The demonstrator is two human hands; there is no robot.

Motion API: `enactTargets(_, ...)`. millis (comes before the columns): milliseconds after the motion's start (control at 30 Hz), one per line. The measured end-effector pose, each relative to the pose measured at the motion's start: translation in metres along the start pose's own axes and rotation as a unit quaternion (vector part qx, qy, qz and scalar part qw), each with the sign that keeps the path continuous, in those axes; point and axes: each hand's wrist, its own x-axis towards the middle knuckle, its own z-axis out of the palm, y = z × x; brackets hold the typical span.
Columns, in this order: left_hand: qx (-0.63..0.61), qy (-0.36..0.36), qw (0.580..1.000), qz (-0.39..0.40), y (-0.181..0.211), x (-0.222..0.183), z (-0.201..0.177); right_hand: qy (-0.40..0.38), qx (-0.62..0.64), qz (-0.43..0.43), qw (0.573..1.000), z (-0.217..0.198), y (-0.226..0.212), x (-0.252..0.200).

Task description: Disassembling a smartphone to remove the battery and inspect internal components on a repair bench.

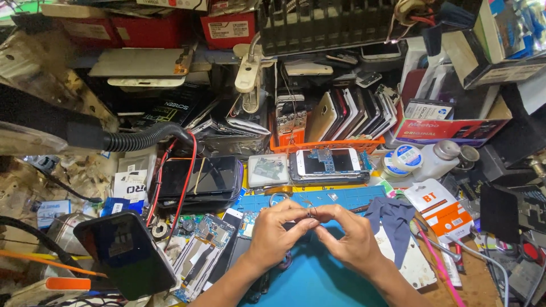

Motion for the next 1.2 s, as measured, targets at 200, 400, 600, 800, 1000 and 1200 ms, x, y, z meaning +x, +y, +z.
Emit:
enactTargets(200,-0.016,-0.002,1.0,0.022,0.003,0.001,0.0,-0.021,0.002,0.06,0.998,-0.004,-0.005,-0.001)
enactTargets(400,-0.01,0.009,0.999,0.034,0.0,0.0,0.002,-0.009,-0.003,0.041,0.999,-0.005,-0.008,-0.001)
enactTargets(600,0.01,0.021,0.999,0.041,-0.005,-0.003,0.005,-0.007,-0.041,-0.045,0.998,-0.011,-0.014,0.006)
enactTargets(800,0.046,0.04,0.995,0.076,-0.003,-0.008,0.008,-0.008,-0.1,-0.044,0.994,-0.019,-0.009,0.009)
enactTargets(1000,0.083,0.05,0.993,0.074,-0.011,-0.006,0.013,-0.097,-0.047,-0.009,0.994,-0.015,-0.002,0.005)
enactTargets(1200,0.062,0.071,0.993,0.067,-0.006,-0.008,0.013,-0.125,-0.007,0.058,0.99,-0.007,-0.003,0.003)
